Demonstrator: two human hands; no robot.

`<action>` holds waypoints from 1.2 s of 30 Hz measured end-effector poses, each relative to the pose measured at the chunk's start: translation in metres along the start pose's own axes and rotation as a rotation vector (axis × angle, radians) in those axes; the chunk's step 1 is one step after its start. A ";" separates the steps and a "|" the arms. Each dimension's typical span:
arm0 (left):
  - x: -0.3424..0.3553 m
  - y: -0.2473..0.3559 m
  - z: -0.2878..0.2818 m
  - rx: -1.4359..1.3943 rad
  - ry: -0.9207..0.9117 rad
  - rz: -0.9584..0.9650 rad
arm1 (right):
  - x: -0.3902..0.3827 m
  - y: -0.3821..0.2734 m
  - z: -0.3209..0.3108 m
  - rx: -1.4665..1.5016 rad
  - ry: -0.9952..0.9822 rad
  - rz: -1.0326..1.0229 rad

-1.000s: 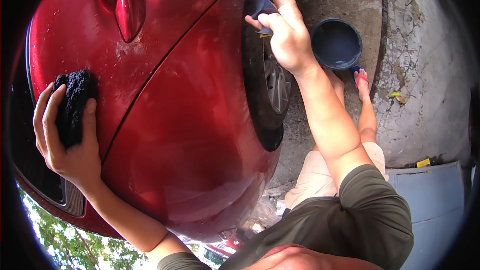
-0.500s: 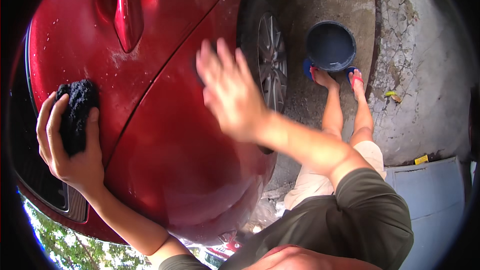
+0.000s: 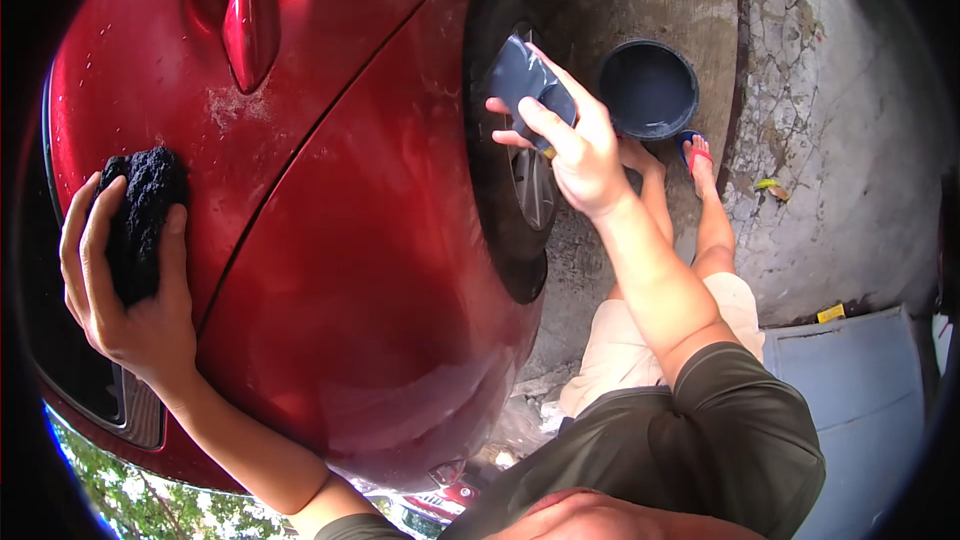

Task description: The person is wet sanding the side panel of a red car. They use a black cloth to wipe the surface and a sanding block to scrub the panel, frequently dipping both tools into a bucket of water.

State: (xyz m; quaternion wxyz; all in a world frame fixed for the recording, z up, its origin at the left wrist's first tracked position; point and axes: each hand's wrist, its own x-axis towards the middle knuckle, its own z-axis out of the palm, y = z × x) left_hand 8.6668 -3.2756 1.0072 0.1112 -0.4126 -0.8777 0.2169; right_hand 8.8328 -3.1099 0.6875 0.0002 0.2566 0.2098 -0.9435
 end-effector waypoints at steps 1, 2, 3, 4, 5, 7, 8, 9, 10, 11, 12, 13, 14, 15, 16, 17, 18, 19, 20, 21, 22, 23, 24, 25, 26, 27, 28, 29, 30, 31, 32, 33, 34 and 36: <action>0.002 0.000 0.000 0.000 0.005 -0.004 | 0.003 -0.006 -0.007 -0.043 -0.024 0.011; 0.003 -0.001 0.000 -0.017 0.006 0.002 | 0.006 -0.005 -0.009 -0.084 0.043 -0.068; 0.003 -0.001 0.000 -0.034 0.003 0.010 | 0.009 -0.002 -0.016 -0.192 0.094 -0.128; 0.004 -0.001 0.000 -0.035 0.004 0.005 | 0.013 -0.001 -0.024 -0.301 0.145 -0.188; 0.004 -0.001 0.000 -0.038 0.008 0.019 | 0.016 -0.001 -0.032 -0.348 0.211 -0.184; 0.001 -0.003 0.000 -0.034 0.012 0.022 | 0.016 -0.003 -0.035 -0.332 0.195 -0.139; 0.000 -0.003 0.001 -0.055 0.017 0.015 | 0.015 -0.004 -0.036 -0.287 0.172 -0.134; -0.002 -0.003 0.000 -0.077 0.021 0.006 | 0.015 -0.007 -0.037 -0.294 0.163 -0.131; -0.002 -0.002 0.000 -0.074 0.021 -0.007 | 0.014 -0.009 -0.039 -0.328 0.106 -0.136; -0.003 -0.001 -0.002 -0.052 0.015 -0.001 | 0.015 -0.011 -0.041 -0.361 0.048 -0.139; -0.002 -0.001 -0.004 -0.030 0.013 0.006 | 0.017 -0.014 -0.042 -0.369 0.036 -0.139; -0.002 -0.003 -0.005 -0.039 0.018 0.011 | 0.020 -0.015 -0.043 -0.420 0.073 -0.136; -0.003 -0.004 -0.008 -0.033 0.020 -0.004 | 0.025 -0.016 -0.045 -0.469 0.108 -0.134; -0.001 -0.005 -0.012 -0.005 0.019 0.016 | 0.031 -0.016 -0.048 -0.700 0.201 -0.124; 0.001 -0.005 -0.018 0.022 0.022 0.035 | 0.042 -0.007 -0.067 -0.922 0.203 -0.331; 0.002 -0.004 0.002 -0.020 0.043 0.026 | 0.047 -0.013 -0.097 -1.072 0.195 -0.307; 0.003 0.002 0.004 -0.029 0.050 0.014 | 0.046 -0.018 -0.113 -1.190 0.162 -0.267; 0.001 0.007 -0.003 0.116 0.059 -0.035 | 0.039 -0.023 -0.115 -1.037 0.129 -0.099; -0.004 0.010 -0.009 0.165 0.058 -0.074 | 0.032 -0.029 -0.117 -0.883 0.100 0.067; -0.006 0.014 -0.010 0.203 0.068 -0.114 | 0.026 -0.034 -0.136 -1.037 0.142 -0.003; -0.007 0.020 -0.009 0.235 0.078 -0.152 | 0.021 -0.039 -0.169 -1.134 0.167 -0.016; -0.010 0.032 -0.015 0.079 0.041 -0.305 | 0.013 -0.041 -0.189 -1.140 0.178 0.005; -0.013 0.043 -0.018 -0.084 0.016 -0.458 | 0.006 -0.051 -0.202 -1.151 0.193 0.013; -0.020 0.057 -0.020 -0.175 0.055 -0.368 | -0.003 -0.060 -0.209 -1.194 0.254 0.065; -0.020 0.078 -0.027 -0.240 0.053 -0.315 | -0.009 -0.071 -0.216 -1.233 0.321 0.118; -0.025 0.102 -0.028 -0.365 0.057 -0.291 | -0.014 -0.078 -0.232 -1.281 0.345 0.143; -0.027 0.125 -0.044 -0.480 -0.030 -0.258 | -0.014 -0.070 -0.257 -1.273 0.336 0.157; -0.029 0.157 -0.030 -0.718 -0.078 -0.311 | -0.012 -0.069 -0.303 -1.295 0.351 0.094; -0.029 0.197 -0.011 -1.030 -0.161 -0.510 | -0.009 -0.068 -0.336 -1.307 0.350 0.047; -0.026 0.232 0.011 -1.184 -0.353 -0.682 | -0.004 -0.072 -0.346 -1.209 0.364 0.308; -0.020 0.268 0.043 -1.355 -0.491 -0.822 | 0.003 -0.070 -0.364 -1.217 0.376 0.382; -0.022 0.311 0.090 -1.529 -0.611 -0.989 | 0.011 -0.066 -0.382 -1.267 0.364 0.414; -0.037 0.352 0.150 -1.771 -0.684 -1.060 | 0.024 -0.058 -0.395 -1.345 0.311 0.428; -0.042 0.445 0.256 -2.152 -0.774 -1.542 | 0.054 -0.042 -0.420 -1.525 0.149 0.472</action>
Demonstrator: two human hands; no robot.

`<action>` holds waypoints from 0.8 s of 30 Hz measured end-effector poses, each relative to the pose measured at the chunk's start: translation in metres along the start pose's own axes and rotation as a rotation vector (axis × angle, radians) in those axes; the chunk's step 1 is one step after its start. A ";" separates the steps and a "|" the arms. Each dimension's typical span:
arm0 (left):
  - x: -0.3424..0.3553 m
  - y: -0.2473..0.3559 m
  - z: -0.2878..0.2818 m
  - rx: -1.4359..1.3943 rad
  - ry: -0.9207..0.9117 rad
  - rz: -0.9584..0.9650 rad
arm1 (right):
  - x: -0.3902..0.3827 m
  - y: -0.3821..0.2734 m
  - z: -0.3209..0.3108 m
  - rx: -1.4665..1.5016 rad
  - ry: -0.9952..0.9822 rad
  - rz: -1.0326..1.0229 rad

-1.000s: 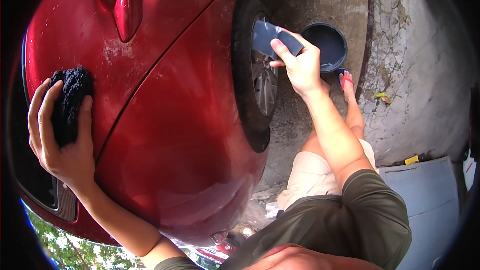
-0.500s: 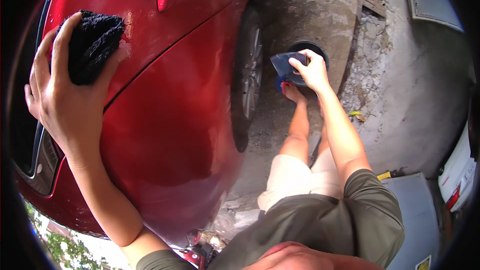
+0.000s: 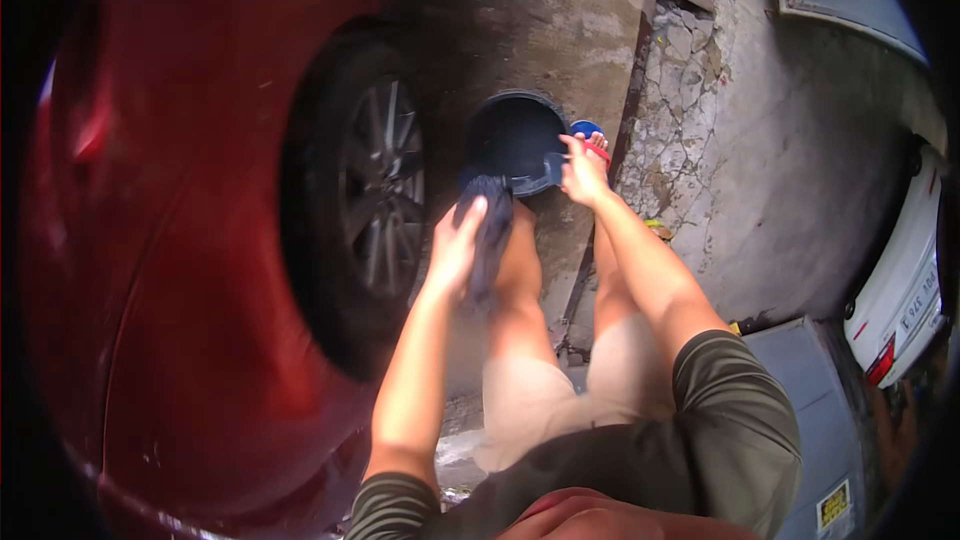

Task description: The person is wet sanding the side panel of a red car. They use a black cloth to wipe the surface and a sanding block to scrub the panel, frequently dipping both tools into a bucket of water.

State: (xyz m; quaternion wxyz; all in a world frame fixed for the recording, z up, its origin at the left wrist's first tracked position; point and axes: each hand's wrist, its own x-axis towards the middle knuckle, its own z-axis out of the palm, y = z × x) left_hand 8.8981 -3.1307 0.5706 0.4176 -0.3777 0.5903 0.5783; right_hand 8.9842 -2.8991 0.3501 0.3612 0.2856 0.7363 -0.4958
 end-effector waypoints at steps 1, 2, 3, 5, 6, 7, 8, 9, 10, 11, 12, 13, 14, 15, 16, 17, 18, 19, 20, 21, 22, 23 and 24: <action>0.056 -0.029 0.005 -0.067 0.006 -0.121 | 0.021 -0.001 0.005 -0.102 -0.058 -0.049; 0.107 -0.054 0.004 -0.020 0.005 -0.089 | 0.040 -0.011 0.014 -0.185 -0.119 -0.130; 0.144 -0.061 0.023 0.034 0.032 -0.036 | 0.056 -0.012 0.016 -0.248 -0.121 -0.273; 0.226 -0.084 0.039 0.305 0.120 0.083 | 0.102 0.002 0.024 -0.352 0.000 -0.478; 0.259 -0.104 0.026 0.597 0.261 0.203 | 0.118 0.003 0.043 -0.451 0.002 -0.476; 0.288 -0.121 0.009 0.699 0.317 0.162 | 0.125 -0.009 0.058 -0.502 -0.108 -0.430; 0.313 -0.141 -0.003 0.908 0.424 0.165 | 0.136 -0.027 0.061 -0.563 -0.198 -0.393; 0.334 -0.153 -0.007 0.997 0.416 0.153 | 0.147 -0.033 0.062 -0.580 -0.222 -0.389; 0.337 -0.158 0.003 1.086 0.383 0.133 | 0.155 -0.024 0.063 -0.598 -0.225 -0.253; 0.340 -0.159 0.014 1.040 0.311 -0.046 | 0.160 -0.019 0.066 -0.614 -0.228 -0.127; 0.338 -0.157 0.024 1.024 0.305 -0.051 | 0.168 -0.009 0.067 -0.630 -0.232 -0.122; 0.337 -0.156 0.035 0.924 0.301 -0.051 | 0.175 0.004 0.065 -0.596 -0.139 -0.089; 0.333 -0.152 0.045 0.826 0.301 -0.047 | 0.185 0.013 0.059 -0.559 -0.043 -0.062; 0.316 -0.156 0.048 0.515 0.247 -0.021 | 0.184 0.015 0.056 -0.560 -0.095 -0.091; 0.297 -0.161 0.048 0.401 0.136 -0.011 | 0.180 0.019 0.053 -0.585 -0.150 -0.099; 0.265 -0.170 0.054 0.167 0.068 -0.065 | 0.163 0.027 0.050 -0.562 -0.176 -0.144; 0.236 -0.186 0.039 0.045 -0.011 -0.152 | 0.141 0.019 0.059 -0.525 -0.212 -0.230; 0.206 -0.193 0.042 -0.054 -0.054 -0.235 | 0.117 0.021 0.054 -0.440 -0.196 -0.325; 0.188 -0.194 0.062 -0.143 -0.101 -0.262 | 0.101 0.044 0.040 -0.414 -0.087 -0.516; 0.175 -0.212 0.060 -0.160 -0.164 -0.418 | 0.076 0.045 0.034 -0.399 -0.119 -0.502; 0.168 -0.236 0.062 -0.128 -0.197 -0.389 | 0.054 0.052 0.026 -0.383 -0.098 -0.618; 0.163 -0.248 0.073 -0.134 -0.204 -0.396 | 0.034 0.064 0.012 -0.375 -0.064 -0.722; 0.164 -0.255 0.086 -0.112 -0.209 -0.449 | 0.015 0.075 0.001 -0.343 -0.084 -0.527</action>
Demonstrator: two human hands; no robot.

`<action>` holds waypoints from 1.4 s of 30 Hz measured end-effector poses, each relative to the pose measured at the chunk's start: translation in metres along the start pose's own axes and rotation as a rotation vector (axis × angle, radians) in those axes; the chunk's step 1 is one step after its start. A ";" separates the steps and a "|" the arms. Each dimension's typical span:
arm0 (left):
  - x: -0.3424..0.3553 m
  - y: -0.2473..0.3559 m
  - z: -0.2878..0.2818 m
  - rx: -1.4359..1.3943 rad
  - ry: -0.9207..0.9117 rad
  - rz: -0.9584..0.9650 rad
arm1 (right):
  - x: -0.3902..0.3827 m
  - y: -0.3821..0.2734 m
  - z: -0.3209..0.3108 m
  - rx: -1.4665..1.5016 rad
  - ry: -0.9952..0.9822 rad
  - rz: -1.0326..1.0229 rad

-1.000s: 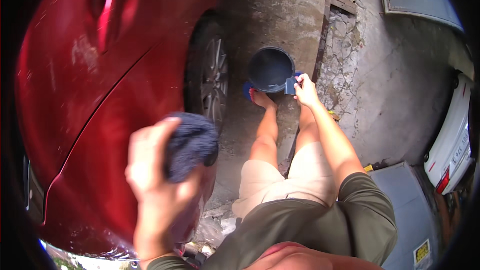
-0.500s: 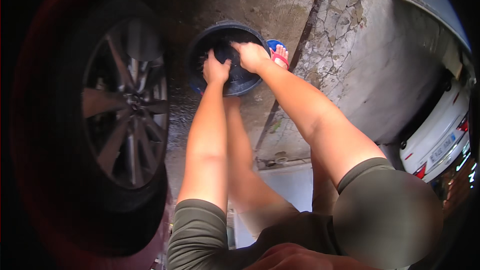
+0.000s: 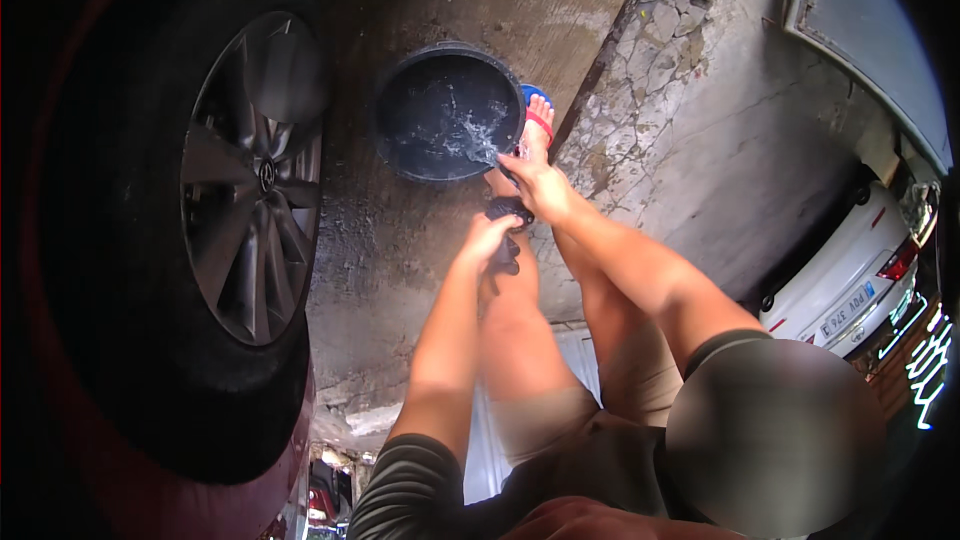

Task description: The person is wet sanding the side panel of a red car. They use a black cloth to wipe the surface and a sanding block to scrub the panel, frequently dipping both tools into a bucket of water.

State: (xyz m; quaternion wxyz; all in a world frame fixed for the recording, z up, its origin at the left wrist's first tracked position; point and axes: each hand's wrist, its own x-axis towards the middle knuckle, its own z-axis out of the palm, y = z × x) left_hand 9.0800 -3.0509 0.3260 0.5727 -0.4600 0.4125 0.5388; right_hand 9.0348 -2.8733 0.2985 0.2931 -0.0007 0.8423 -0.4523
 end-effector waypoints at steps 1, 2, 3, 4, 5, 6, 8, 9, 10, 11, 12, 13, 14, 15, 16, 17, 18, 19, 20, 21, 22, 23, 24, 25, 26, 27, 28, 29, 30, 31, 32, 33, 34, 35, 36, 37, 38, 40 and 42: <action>0.009 0.000 0.013 -0.006 -0.016 -0.034 | -0.025 0.014 0.000 -0.028 0.102 0.104; 0.016 -0.005 0.024 -0.016 -0.027 -0.079 | -0.049 0.028 0.004 -0.042 0.199 0.206; 0.025 -0.015 0.027 -0.051 -0.057 -0.053 | -0.061 0.028 0.007 -0.068 0.155 0.310; 0.038 -0.024 0.031 -0.085 -0.091 -0.024 | -0.068 0.025 0.007 -0.098 0.114 0.414; 0.054 -0.036 0.035 -0.088 -0.121 -0.012 | -0.071 0.021 0.005 -0.081 0.120 0.514; 0.064 -0.041 0.047 -0.007 -0.096 0.152 | -0.072 0.025 0.001 -0.068 0.132 0.624; 0.059 -0.034 0.055 -0.098 -0.110 -0.026 | -0.069 0.023 -0.007 -0.067 0.167 0.677; 0.050 -0.026 0.067 -0.089 -0.129 -0.041 | -0.074 0.030 -0.011 -0.075 0.153 0.698; 0.037 -0.014 0.081 -0.120 -0.175 -0.068 | -0.078 0.038 -0.018 -0.084 0.149 0.721; 0.030 -0.007 0.088 -0.156 -0.208 -0.083 | -0.083 0.043 -0.018 -0.098 0.082 0.702; 0.032 -0.016 0.078 -0.160 -0.199 -0.074 | -0.086 0.046 -0.011 -0.106 0.000 0.663; 0.038 -0.030 0.068 -0.133 -0.192 -0.034 | -0.090 0.053 -0.010 -0.088 -0.138 0.642; 0.042 -0.042 0.054 -0.111 -0.169 -0.003 | -0.088 0.047 -0.007 -0.110 -0.265 0.659; 0.041 -0.037 0.047 -0.085 -0.129 0.004 | -0.087 0.042 -0.005 -0.083 -0.205 0.661; 0.039 -0.035 0.047 -0.082 -0.125 0.002 | -0.085 0.038 -0.003 -0.055 -0.145 0.664; 0.036 -0.033 0.049 -0.040 0.047 0.056 | -0.080 0.036 -0.003 -0.050 -0.144 0.665; 0.031 -0.032 0.048 0.004 0.219 0.110 | -0.076 0.032 -0.002 0.047 -0.063 0.632; 0.033 -0.027 0.044 0.090 0.221 0.105 | -0.070 0.030 -0.003 0.142 0.019 0.600; 0.038 -0.029 0.040 0.097 0.222 0.102 | -0.064 0.030 -0.007 0.211 -0.003 0.615; 0.046 -0.038 0.028 0.184 0.300 0.133 | -0.059 0.020 -0.005 0.249 -0.008 0.592; 0.058 -0.042 0.019 0.269 0.372 0.171 | -0.051 0.015 -0.006 0.278 -0.007 0.566; 0.066 -0.044 0.016 0.278 0.386 0.132 | -0.045 0.018 -0.009 0.272 0.002 0.552; 0.066 -0.044 0.018 0.353 0.386 0.091 | -0.045 0.016 -0.011 0.253 -0.049 0.547; 0.069 -0.041 0.016 0.335 0.287 0.125 | -0.044 0.014 -0.012 0.234 -0.103 0.540; 0.071 -0.037 0.012 0.313 0.192 0.158 | -0.038 0.014 -0.013 0.232 -0.110 0.536; 0.064 -0.045 -0.001 0.293 0.222 0.141 | -0.021 -0.005 -0.014 0.156 -0.047 0.312; 0.053 -0.046 -0.013 0.126 0.169 0.250 | 0.000 -0.025 -0.015 0.087 0.021 0.086; 0.045 -0.040 -0.017 -0.030 0.088 0.361 | 0.020 -0.036 -0.018 0.100 0.048 0.046; 0.031 -0.014 -0.006 -0.047 0.038 0.414 | 0.034 -0.032 -0.028 0.083 0.101 0.038; 0.018 0.007 -0.011 0.025 0.070 0.595 | 0.054 -0.033 -0.029 0.074 0.079 0.072; 0.001 0.035 -0.009 -0.132 0.088 0.547 | 0.074 -0.025 -0.026 0.063 0.057 0.110; -0.013 0.061 -0.012 -0.286 0.116 0.497 | 0.100 -0.012 -0.014 0.053 -0.002 0.042; -0.019 0.081 -0.043 -0.310 -0.045 0.478 | 0.127 -0.005 0.005 0.057 -0.074 -0.034; -0.015 0.087 -0.061 -0.557 0.029 0.467 | 0.150 -0.006 0.029 0.030 -0.140 0.034; -0.006 0.099 -0.062 -0.778 -0.004 0.401 | 0.166 0.003 0.034 -0.018 -0.182 0.127; 0.007 0.115 -0.063 -0.780 -0.060 0.381 | 0.179 0.018 0.033 -0.123 -0.197 0.248; 0.030 0.118 -0.074 -0.768 -0.145 0.349 | 0.190 0.025 0.033 -0.225 -0.215 0.347; 0.061 0.117 -0.073 -0.752 -0.074 0.281 | 0.183 0.033 0.041 -0.204 0.062 0.418; 0.074 0.097 -0.096 -0.776 -0.023 0.332 | 0.178 -0.005 0.051 0.297 -0.026 0.664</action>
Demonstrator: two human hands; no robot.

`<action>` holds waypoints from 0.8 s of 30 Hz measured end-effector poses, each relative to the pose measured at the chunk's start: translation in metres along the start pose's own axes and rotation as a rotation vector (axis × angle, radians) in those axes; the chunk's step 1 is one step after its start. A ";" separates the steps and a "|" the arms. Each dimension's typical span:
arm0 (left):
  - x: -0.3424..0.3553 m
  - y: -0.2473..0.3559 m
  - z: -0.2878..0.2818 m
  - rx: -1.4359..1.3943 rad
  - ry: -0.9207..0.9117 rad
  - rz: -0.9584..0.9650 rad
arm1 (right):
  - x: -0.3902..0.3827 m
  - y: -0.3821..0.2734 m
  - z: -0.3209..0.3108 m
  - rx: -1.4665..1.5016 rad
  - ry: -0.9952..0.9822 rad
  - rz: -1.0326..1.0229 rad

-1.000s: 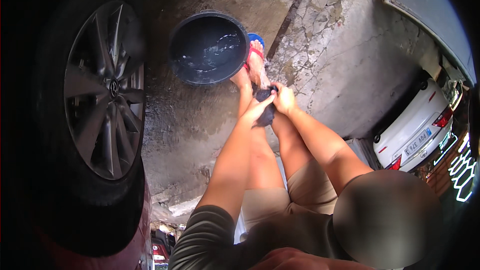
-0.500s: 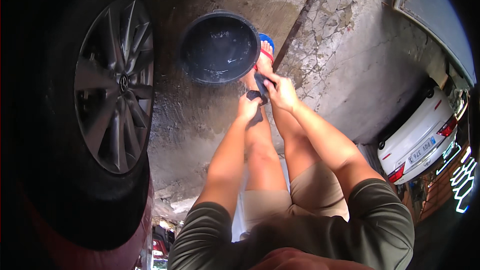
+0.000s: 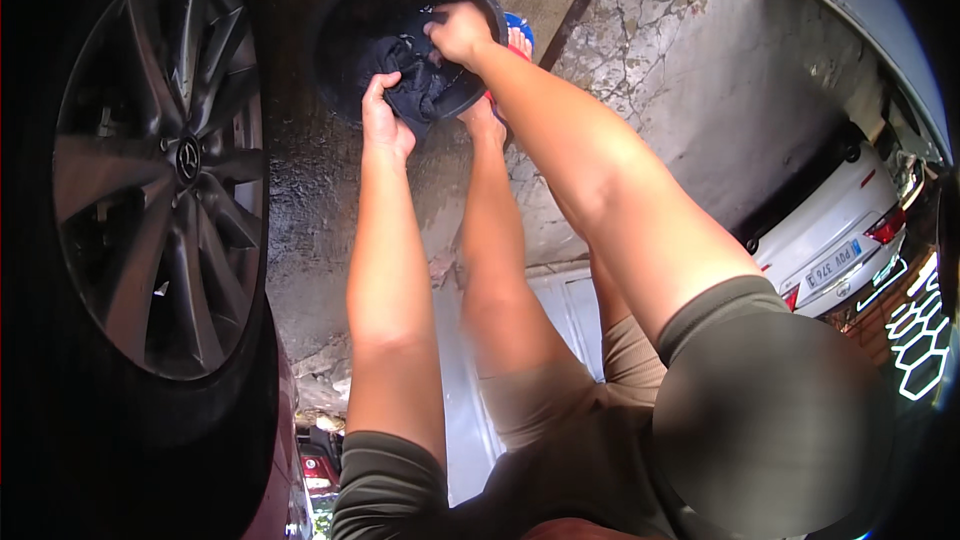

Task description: The person is wet sanding the side panel of a red car. They use a black cloth to wipe the surface and a sanding block to scrub the panel, frequently dipping both tools into a bucket of water.

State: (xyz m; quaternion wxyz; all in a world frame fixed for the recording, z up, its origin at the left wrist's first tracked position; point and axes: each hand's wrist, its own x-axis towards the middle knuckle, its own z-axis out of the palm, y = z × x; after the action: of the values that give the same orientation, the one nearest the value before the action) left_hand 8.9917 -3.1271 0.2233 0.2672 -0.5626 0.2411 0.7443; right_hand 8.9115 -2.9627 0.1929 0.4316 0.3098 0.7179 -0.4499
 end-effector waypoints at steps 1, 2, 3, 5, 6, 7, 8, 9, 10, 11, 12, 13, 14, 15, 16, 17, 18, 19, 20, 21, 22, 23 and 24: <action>0.002 -0.002 -0.004 -0.013 -0.001 -0.019 | -0.008 0.001 0.000 0.164 -0.065 0.033; 0.004 -0.005 -0.002 -0.015 -0.013 -0.023 | -0.013 0.007 -0.007 0.328 -0.112 0.069; 0.004 -0.005 -0.003 -0.035 -0.061 -0.076 | -0.021 0.013 -0.013 0.323 -0.140 0.058; 0.005 -0.006 0.018 -0.023 -0.176 -0.143 | -0.028 0.030 -0.034 0.136 -0.089 -0.124; 0.010 -0.005 0.026 -0.021 -0.196 -0.135 | -0.031 0.036 -0.042 -0.094 0.041 -0.241; 0.005 0.003 0.008 0.027 -0.125 -0.129 | -0.046 0.018 -0.038 -0.216 0.034 -0.250; 0.001 0.007 -0.002 0.076 -0.065 -0.137 | -0.061 0.000 -0.040 -0.342 0.044 -0.253; 0.006 0.005 0.003 0.100 -0.079 -0.153 | -0.063 0.000 -0.043 -0.340 0.053 -0.254; 0.008 0.003 0.006 0.106 -0.083 -0.153 | -0.064 -0.001 -0.044 -0.360 0.128 -0.297; 0.010 0.000 0.007 0.099 -0.089 -0.142 | -0.065 -0.001 -0.043 -0.379 0.201 -0.340; 0.013 0.002 0.010 0.089 -0.096 -0.120 | -0.063 -0.001 -0.039 -0.373 0.203 -0.352; 0.014 0.000 0.018 0.081 -0.116 -0.103 | -0.061 0.002 -0.037 -0.349 0.257 -0.295; 0.013 -0.003 0.025 0.077 -0.098 -0.076 | -0.056 0.005 -0.034 -0.323 0.305 -0.238; 0.012 0.003 0.017 0.077 -0.046 -0.069 | -0.054 -0.003 -0.021 -0.184 0.210 -0.192; 0.021 0.008 0.010 0.083 -0.014 -0.066 | -0.045 -0.003 -0.013 -0.169 0.209 -0.210; 0.028 0.015 0.001 0.101 -0.033 -0.062 | -0.037 -0.005 -0.001 -0.063 0.090 -0.250; 0.040 0.016 -0.002 0.103 -0.035 -0.102 | -0.024 -0.002 0.003 0.036 -0.015 -0.287; 0.041 0.024 -0.008 0.173 0.040 -0.119 | -0.018 -0.004 0.017 0.216 -0.124 -0.177; 0.038 0.031 -0.014 0.244 0.121 -0.132 | -0.011 -0.008 0.027 0.290 -0.242 0.017; 0.044 0.015 0.011 0.360 0.238 -0.085 | 0.011 0.013 0.012 0.218 -0.248 0.059; 0.053 0.002 0.039 0.416 0.210 -0.131 | 0.035 0.039 -0.017 0.148 -0.235 0.102; 0.064 -0.014 0.066 0.373 0.096 -0.225 | 0.054 0.064 -0.055 0.263 -0.166 0.107; 0.058 -0.009 0.083 0.316 0.015 -0.287 | 0.057 0.063 -0.073 0.376 -0.144 0.090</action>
State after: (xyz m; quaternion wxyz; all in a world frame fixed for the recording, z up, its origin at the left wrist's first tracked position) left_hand 8.9258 -3.0585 0.1873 0.4535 -0.5479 0.2743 0.6472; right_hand 8.9146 -2.8675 0.1343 0.4364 0.3837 0.5739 -0.5770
